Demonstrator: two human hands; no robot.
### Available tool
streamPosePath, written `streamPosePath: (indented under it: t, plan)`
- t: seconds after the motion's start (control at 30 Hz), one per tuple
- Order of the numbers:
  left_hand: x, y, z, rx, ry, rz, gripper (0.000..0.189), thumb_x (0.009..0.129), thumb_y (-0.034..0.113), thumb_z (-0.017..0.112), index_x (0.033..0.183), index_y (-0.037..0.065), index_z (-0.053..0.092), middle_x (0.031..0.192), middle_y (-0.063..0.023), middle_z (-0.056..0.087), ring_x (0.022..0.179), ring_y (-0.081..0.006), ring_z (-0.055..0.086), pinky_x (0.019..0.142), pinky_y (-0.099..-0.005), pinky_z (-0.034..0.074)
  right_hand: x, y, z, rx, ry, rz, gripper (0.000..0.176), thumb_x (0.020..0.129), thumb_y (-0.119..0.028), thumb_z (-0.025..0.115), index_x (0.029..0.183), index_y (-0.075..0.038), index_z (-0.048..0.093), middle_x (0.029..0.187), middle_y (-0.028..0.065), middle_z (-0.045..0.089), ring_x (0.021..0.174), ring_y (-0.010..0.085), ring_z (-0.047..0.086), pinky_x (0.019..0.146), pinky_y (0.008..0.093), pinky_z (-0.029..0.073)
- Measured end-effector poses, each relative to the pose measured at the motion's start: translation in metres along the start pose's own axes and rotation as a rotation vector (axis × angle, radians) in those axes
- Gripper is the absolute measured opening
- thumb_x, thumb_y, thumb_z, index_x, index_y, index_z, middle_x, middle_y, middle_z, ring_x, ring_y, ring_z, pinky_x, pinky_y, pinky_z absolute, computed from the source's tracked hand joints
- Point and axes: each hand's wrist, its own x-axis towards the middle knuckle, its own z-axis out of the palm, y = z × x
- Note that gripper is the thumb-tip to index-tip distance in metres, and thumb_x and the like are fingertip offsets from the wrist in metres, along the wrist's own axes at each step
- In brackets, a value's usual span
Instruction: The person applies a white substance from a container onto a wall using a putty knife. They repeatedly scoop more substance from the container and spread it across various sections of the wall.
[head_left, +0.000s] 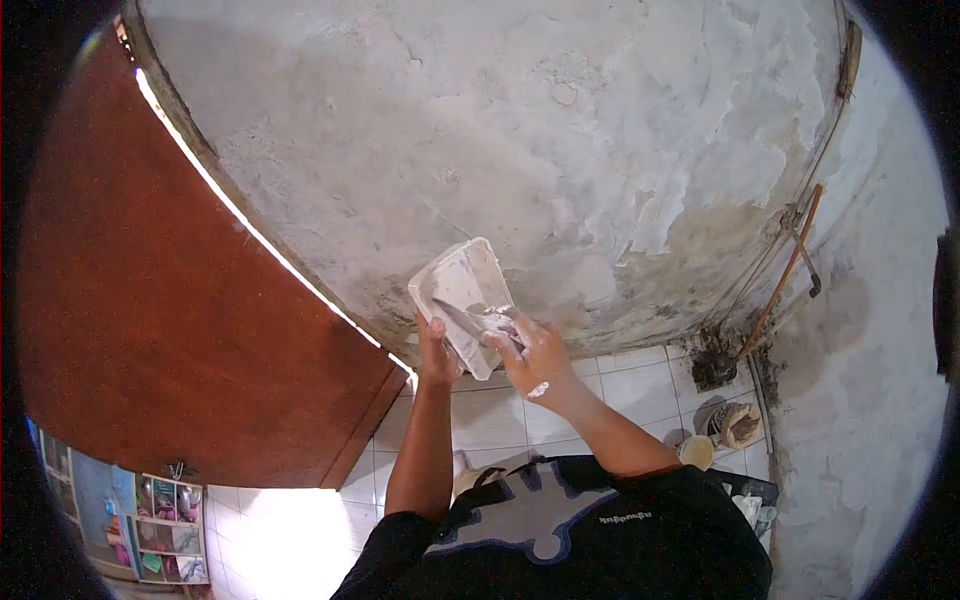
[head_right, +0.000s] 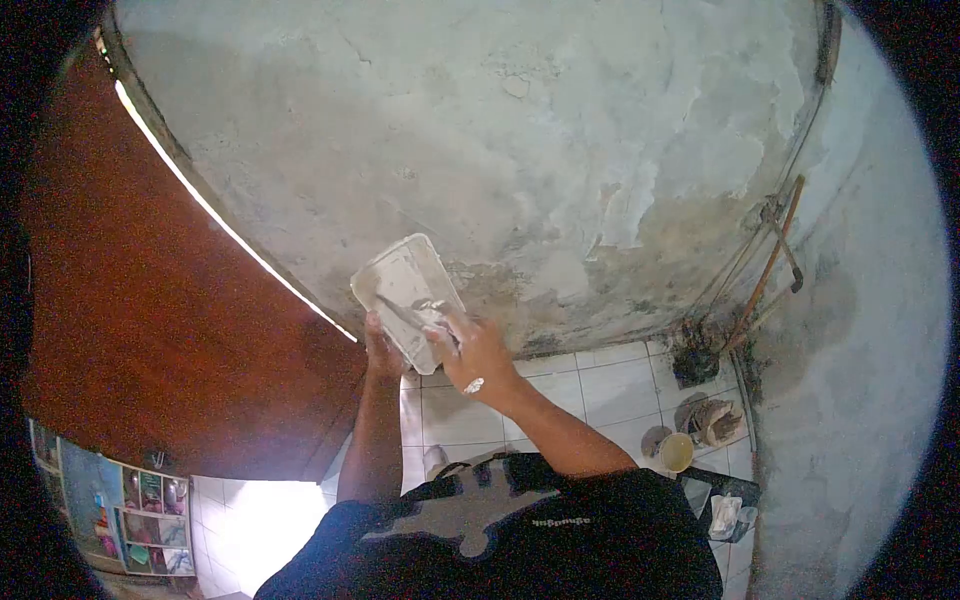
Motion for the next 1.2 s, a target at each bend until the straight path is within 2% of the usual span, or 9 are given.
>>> streamPosePath:
  t: [0.1,0.23,0.3,0.33,0.4,0.43,0.67,0.9,1.2]
  plan:
    - [-0.010,0.000,0.008,0.017,0.024,0.044,0.092,0.077,0.062,0.064,0.139,0.006,0.027,0.131,-0.0096,0.042,0.120,-0.0242,0.046,0.100,-0.0420,0.040,-0.005,0.000,0.004,-0.041,0.068,-0.137,0.038,0.086,-0.029,0.063,0.110,0.000,0.059,0.087,0.0178,0.066,0.077,0.0343,0.062,0.071,0.0426,0.045]
    - [-0.017,-0.004,0.004,0.072,0.027,0.006,0.096,0.074,0.072,0.058,0.139,0.007,0.031,0.128,-0.0088,0.046,0.120,-0.0230,0.047,0.100,-0.0407,0.041,0.004,-0.014,-0.020,0.169,-0.111,0.157,0.041,0.087,-0.028,0.062,0.107,0.008,0.057,0.091,0.0228,0.066,0.085,0.0380,0.063,0.075,0.0423,0.049]
    - [-0.001,-0.038,-0.040,-1.073,-0.716,-0.067,0.100,0.072,0.078,0.050,0.139,0.006,0.033,0.130,-0.0095,0.048,0.122,-0.0233,0.046,0.102,-0.0405,0.040,0.004,-0.004,-0.028,0.321,-0.143,0.206,0.040,0.084,-0.029,0.066,0.103,0.006,0.059,0.088,0.0222,0.066,0.080,0.0342,0.065,0.073,0.0389,0.049]
    - [-0.005,-0.043,-0.056,-1.074,-0.709,-0.076,0.100,0.072,0.078,0.050,0.139,0.006,0.033,0.130,-0.0095,0.048,0.122,-0.0233,0.046,0.102,-0.0405,0.040,0.002,0.000,-0.029,0.326,-0.141,0.215,0.040,0.084,-0.029,0.066,0.103,0.006,0.059,0.088,0.0222,0.066,0.080,0.0342,0.065,0.073,0.0389,0.049]
    - [-0.021,-0.047,-0.078,-0.153,-0.014,-0.163,0.101,0.072,0.081,0.044,0.139,0.006,0.034,0.130,-0.0089,0.049,0.121,-0.0239,0.047,0.103,-0.0403,0.039,-0.005,0.007,-0.029,0.461,-0.055,0.301,0.036,0.083,-0.026,0.067,0.100,0.005,0.061,0.086,0.0211,0.067,0.076,0.0305,0.066,0.070,0.0366,0.049]
    - [-0.021,0.003,-0.001,-0.072,-0.087,-0.068,0.098,0.076,0.080,0.040,0.140,0.006,0.032,0.131,-0.0085,0.048,0.120,-0.0236,0.049,0.103,-0.0406,0.039,-0.007,0.004,-0.031,0.441,-0.027,0.332,0.034,0.083,-0.025,0.068,0.097,0.006,0.062,0.086,0.0197,0.068,0.074,0.0259,0.066,0.068,0.0344,0.049]
    - [-0.011,-0.037,-0.030,0.196,0.001,-0.121,0.099,0.076,0.077,0.046,0.142,0.005,0.028,0.138,-0.0096,0.043,0.123,-0.0249,0.046,0.103,-0.0428,0.039,-0.019,-0.014,-0.040,0.331,-0.175,0.476,0.036,0.085,-0.026,0.066,0.099,0.007,0.063,0.086,0.0195,0.068,0.074,0.0260,0.065,0.069,0.0353,0.049]
    - [-0.009,-0.048,-0.036,-0.029,-0.245,-0.197,0.085,0.079,0.062,0.061,0.136,0.004,0.036,0.125,-0.0106,0.052,0.114,-0.0234,0.052,0.100,-0.0411,0.042,-0.032,0.018,-0.032,0.568,-0.275,0.537,0.034,0.086,-0.024,0.066,0.102,0.005,0.063,0.089,0.0156,0.068,0.079,0.0184,0.062,0.073,0.0332,0.049]
    - [-0.022,-0.021,-0.057,-0.036,-0.045,-0.291,0.077,0.090,0.066,0.034,0.139,0.007,0.035,0.129,-0.0120,0.052,0.113,-0.0270,0.055,0.097,-0.0426,0.046,-0.058,0.060,0.004,0.889,-0.214,0.691,0.029,0.086,-0.019,0.067,0.104,0.003,0.061,0.091,0.0067,0.066,0.080,0.0120,0.060,0.069,0.0286,0.048]
